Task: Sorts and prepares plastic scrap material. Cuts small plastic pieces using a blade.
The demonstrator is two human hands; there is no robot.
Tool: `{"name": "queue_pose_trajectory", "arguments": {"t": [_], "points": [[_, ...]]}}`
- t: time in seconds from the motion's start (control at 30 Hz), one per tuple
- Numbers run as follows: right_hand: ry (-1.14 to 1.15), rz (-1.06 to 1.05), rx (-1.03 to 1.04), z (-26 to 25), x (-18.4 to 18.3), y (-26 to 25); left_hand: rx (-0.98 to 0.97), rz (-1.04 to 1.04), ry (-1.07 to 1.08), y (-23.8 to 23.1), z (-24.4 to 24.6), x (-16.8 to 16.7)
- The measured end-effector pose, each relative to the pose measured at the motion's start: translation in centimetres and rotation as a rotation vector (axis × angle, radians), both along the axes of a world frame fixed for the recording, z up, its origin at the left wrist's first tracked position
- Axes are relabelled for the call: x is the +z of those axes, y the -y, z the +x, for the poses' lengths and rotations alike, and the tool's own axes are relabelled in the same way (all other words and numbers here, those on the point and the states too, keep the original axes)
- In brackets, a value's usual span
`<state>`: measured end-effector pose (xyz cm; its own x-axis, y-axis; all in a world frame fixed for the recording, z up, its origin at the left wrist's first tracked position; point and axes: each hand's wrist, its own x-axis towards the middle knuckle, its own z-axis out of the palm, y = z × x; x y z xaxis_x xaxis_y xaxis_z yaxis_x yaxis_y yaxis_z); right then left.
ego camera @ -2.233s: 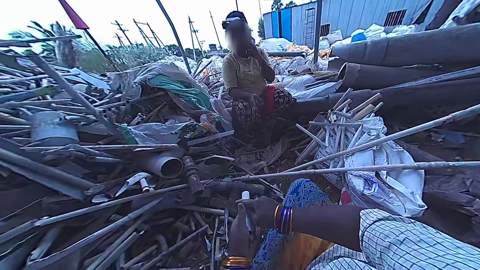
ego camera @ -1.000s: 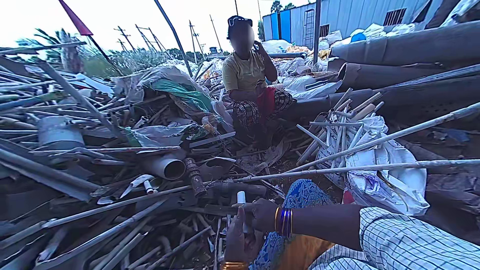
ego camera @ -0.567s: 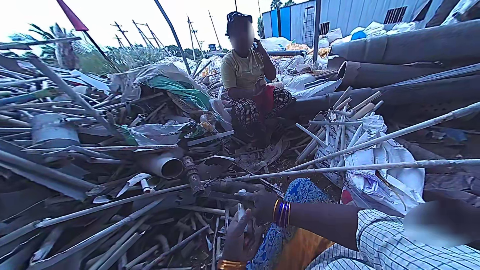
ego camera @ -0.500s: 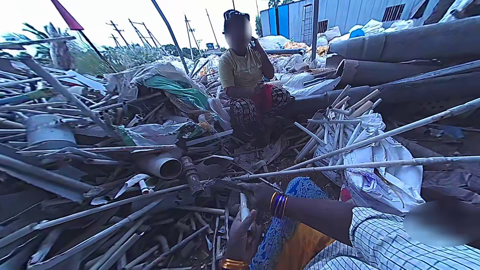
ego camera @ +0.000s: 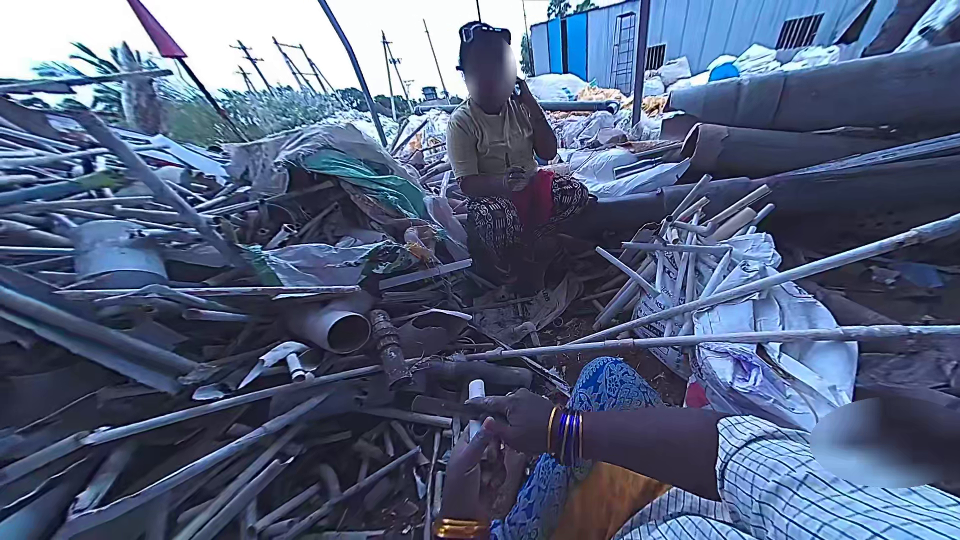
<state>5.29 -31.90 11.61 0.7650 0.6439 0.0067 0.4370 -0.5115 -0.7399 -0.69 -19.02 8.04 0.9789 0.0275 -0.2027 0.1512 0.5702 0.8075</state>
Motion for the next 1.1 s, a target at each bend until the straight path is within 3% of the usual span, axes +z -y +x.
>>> {"name": "queue_pose_trajectory", "arguments": {"t": [0.17,0.3,0.47,0.63,0.8,0.97,1.1], "points": [[0.007,-0.047,-0.146,2.5,-0.7,-0.5,-0.030,0.018,-0.064,1.1,-0.7,0.8],[-0.040,-0.032,0.013,-0.2,0.7,-0.8,0.003,0.000,-0.038,-0.5,-0.1,0.2],[0.013,-0.077,-0.093,2.0,0.3,-1.2,-0.045,0.042,-0.056,0.5,-0.6,0.5],[-0.018,-0.068,0.004,-0.1,1.0,-0.9,0.006,0.070,-0.013,-0.2,-0.5,0.5],[-0.008,-0.072,-0.110,1.9,-0.1,-0.6,-0.030,0.012,-0.064,1.0,-0.9,0.7],[-0.023,-0.097,0.035,-0.6,0.6,-0.6,0.016,0.016,-0.024,-0.2,-0.3,0.0],[0.009,-0.074,-0.084,1.9,-0.1,0.0,-0.070,0.073,-0.049,0.7,-1.0,0.7]]}}
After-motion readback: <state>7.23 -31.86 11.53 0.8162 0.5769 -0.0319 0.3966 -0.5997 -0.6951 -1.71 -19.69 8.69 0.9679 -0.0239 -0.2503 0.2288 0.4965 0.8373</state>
